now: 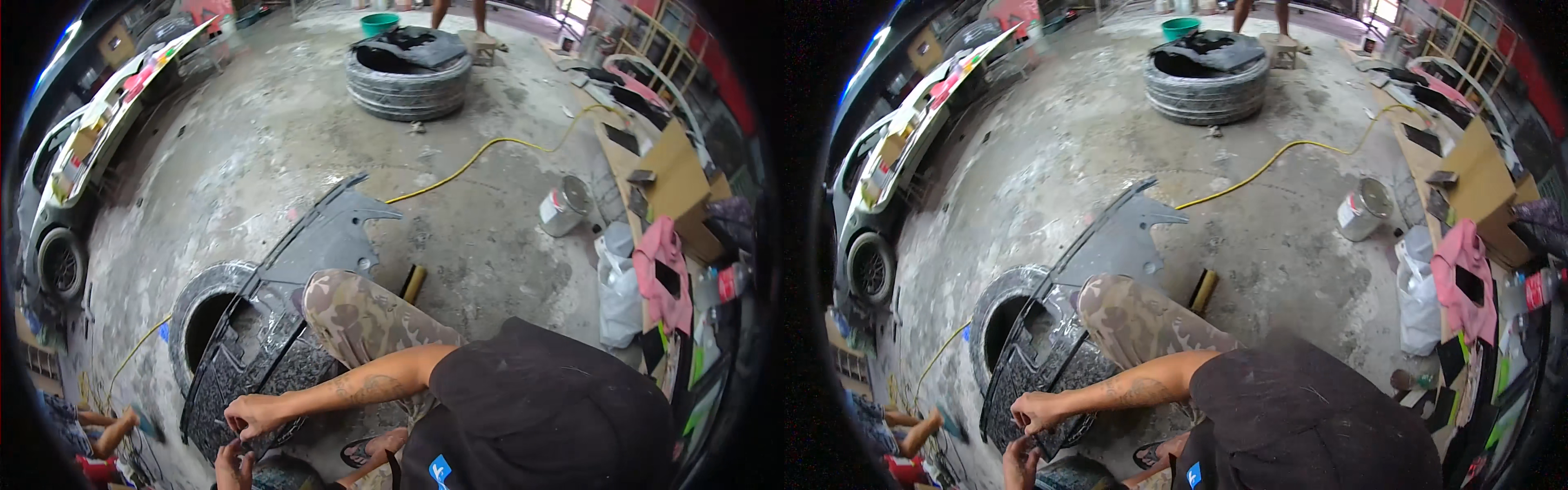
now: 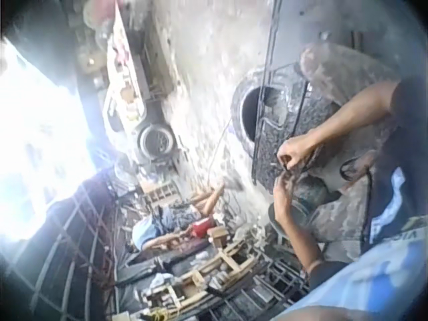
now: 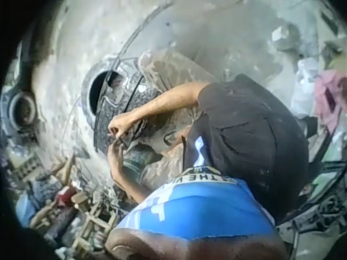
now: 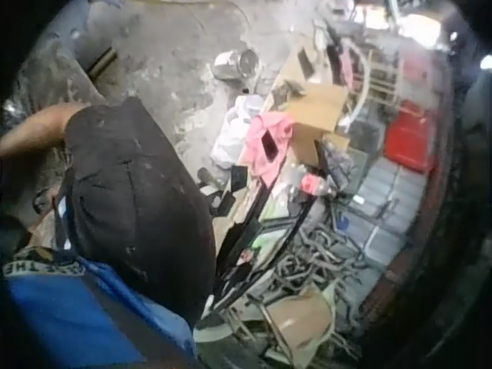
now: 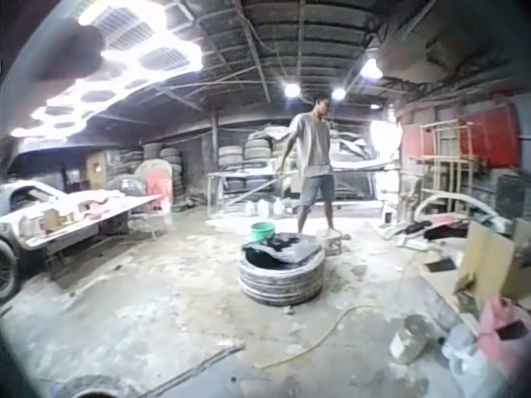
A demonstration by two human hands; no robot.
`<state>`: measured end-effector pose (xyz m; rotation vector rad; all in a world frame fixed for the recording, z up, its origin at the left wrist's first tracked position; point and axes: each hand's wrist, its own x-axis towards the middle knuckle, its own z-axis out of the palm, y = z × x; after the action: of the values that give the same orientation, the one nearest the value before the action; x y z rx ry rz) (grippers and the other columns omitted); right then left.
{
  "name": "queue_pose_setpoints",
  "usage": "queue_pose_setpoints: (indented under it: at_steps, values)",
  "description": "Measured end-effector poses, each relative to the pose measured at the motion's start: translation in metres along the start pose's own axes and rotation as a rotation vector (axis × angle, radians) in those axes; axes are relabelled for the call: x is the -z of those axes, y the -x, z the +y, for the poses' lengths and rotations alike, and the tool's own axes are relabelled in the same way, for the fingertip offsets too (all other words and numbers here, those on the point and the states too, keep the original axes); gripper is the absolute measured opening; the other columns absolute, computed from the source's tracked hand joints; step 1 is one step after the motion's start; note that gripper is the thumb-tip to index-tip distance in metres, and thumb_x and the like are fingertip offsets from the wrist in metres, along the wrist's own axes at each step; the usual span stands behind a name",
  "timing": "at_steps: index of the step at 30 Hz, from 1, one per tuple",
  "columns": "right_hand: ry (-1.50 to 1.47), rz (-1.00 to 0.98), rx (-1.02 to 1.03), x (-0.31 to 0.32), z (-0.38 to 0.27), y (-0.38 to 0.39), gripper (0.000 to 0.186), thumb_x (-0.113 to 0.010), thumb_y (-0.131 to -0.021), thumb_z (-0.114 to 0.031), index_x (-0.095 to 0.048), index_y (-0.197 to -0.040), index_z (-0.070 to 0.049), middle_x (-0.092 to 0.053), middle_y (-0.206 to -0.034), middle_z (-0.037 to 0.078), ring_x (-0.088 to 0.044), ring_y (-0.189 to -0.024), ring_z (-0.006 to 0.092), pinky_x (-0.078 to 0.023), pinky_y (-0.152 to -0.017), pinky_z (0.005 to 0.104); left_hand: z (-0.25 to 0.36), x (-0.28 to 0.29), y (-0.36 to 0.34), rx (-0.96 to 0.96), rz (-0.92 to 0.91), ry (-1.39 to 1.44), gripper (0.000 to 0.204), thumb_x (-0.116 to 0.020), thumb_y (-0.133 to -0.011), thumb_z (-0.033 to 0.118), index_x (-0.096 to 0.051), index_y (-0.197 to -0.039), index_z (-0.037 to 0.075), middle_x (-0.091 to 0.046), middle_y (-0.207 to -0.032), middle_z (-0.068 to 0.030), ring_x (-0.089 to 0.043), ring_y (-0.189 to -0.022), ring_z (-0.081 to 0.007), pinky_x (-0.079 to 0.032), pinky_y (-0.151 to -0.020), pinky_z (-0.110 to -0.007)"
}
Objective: Sanding a black car bumper or body part using wet sandpaper in a workshop environment.
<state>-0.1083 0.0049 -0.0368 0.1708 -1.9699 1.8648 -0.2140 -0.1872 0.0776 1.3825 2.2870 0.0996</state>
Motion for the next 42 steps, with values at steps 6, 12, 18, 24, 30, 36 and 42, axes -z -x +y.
queue_pose_setpoints:
  at_steps: [6, 12, 18, 24, 30, 36, 42]
  values:
    - [0.100, 0.087, 0.050, 0.040, 0.005, 0.002, 0.027, -0.074, -0.074, -0.015, -0.064, -0.093, 0.002, -0.067, -0.085, 0.017, -0.067, -0.081, 0.0318, -0.053, -0.070, 0.0403, 0.027, -0.009, -0.092, -0.104, -0.091, 0.235, 0.039, -0.068, -0.092, 0.022, -0.062, -0.121, -0.002, -0.068, -0.107, -0.0148, -0.064, -0.093, -0.0242, -0.050, -0.083, -0.035]
    - [0.183, 0.367, -0.032, 0.119, -0.012, 0.024, 0.028, -0.076, -0.076, -0.019, -0.064, -0.093, 0.000, -0.069, -0.088, 0.015, -0.068, -0.082, 0.0284, -0.053, -0.073, 0.0375, 0.065, 0.009, -0.184, -0.346, -0.162, 0.318, 0.030, -0.068, -0.094, 0.017, -0.066, -0.116, -0.003, -0.071, -0.090, -0.0089, -0.065, -0.080, -0.0158, -0.051, -0.074, -0.030]
    - [0.326, 0.481, -0.040, 0.158, -0.049, 0.027, 0.029, -0.077, -0.075, -0.022, -0.065, -0.091, 0.000, -0.071, -0.082, 0.013, -0.070, -0.077, 0.0270, -0.054, -0.069, 0.0380, 0.038, 0.029, -0.269, -0.258, -0.233, 0.238, 0.032, -0.069, -0.093, 0.022, -0.066, -0.115, -0.002, -0.068, -0.084, -0.0056, -0.063, -0.069, -0.0131, -0.050, -0.062, -0.027]
    - [0.296, 0.557, 0.037, 0.169, -0.080, 0.019, 0.029, -0.076, -0.074, -0.022, -0.066, -0.091, -0.001, -0.071, -0.083, 0.013, -0.069, -0.078, 0.0264, -0.054, -0.069, 0.0382, 0.019, 0.041, -0.332, -0.136, -0.323, 0.306, 0.023, -0.065, -0.095, 0.021, -0.067, -0.100, -0.001, -0.069, -0.081, -0.0061, -0.067, -0.065, -0.0157, -0.055, -0.052, -0.031]
    - [0.243, 0.519, 0.075, 0.158, -0.087, -0.003, 0.032, -0.077, -0.072, -0.024, -0.067, -0.093, -0.002, -0.070, -0.084, 0.013, -0.069, -0.080, 0.0277, -0.054, -0.070, 0.0382, 0.002, 0.060, -0.341, -0.100, -0.323, 0.212, 0.028, -0.064, -0.096, 0.026, -0.070, -0.103, -0.001, -0.072, -0.088, -0.0092, -0.071, -0.075, -0.0182, -0.056, -0.061, -0.030]
    - [0.267, 0.446, 0.152, 0.133, -0.095, -0.013, 0.027, -0.075, -0.071, -0.022, -0.068, -0.086, -0.002, -0.070, -0.082, 0.013, -0.070, -0.078, 0.0274, -0.054, -0.066, 0.0378, 0.030, 0.036, -0.325, -0.348, -0.416, 0.221, 0.030, -0.064, -0.097, 0.027, -0.071, -0.104, 0.000, -0.073, -0.091, -0.0092, -0.070, -0.078, -0.0176, -0.056, -0.065, -0.030]
    - [0.244, 0.385, 0.194, 0.127, -0.112, -0.007, 0.025, -0.076, -0.072, -0.022, -0.068, -0.083, -0.001, -0.070, -0.080, 0.014, -0.070, -0.075, 0.0279, -0.054, -0.064, 0.0379, 0.071, 0.018, -0.310, -0.579, -0.466, 0.274, 0.031, -0.063, -0.097, 0.028, -0.071, -0.106, 0.000, -0.073, -0.093, -0.0092, -0.070, -0.081, -0.0169, -0.055, -0.069, -0.029]
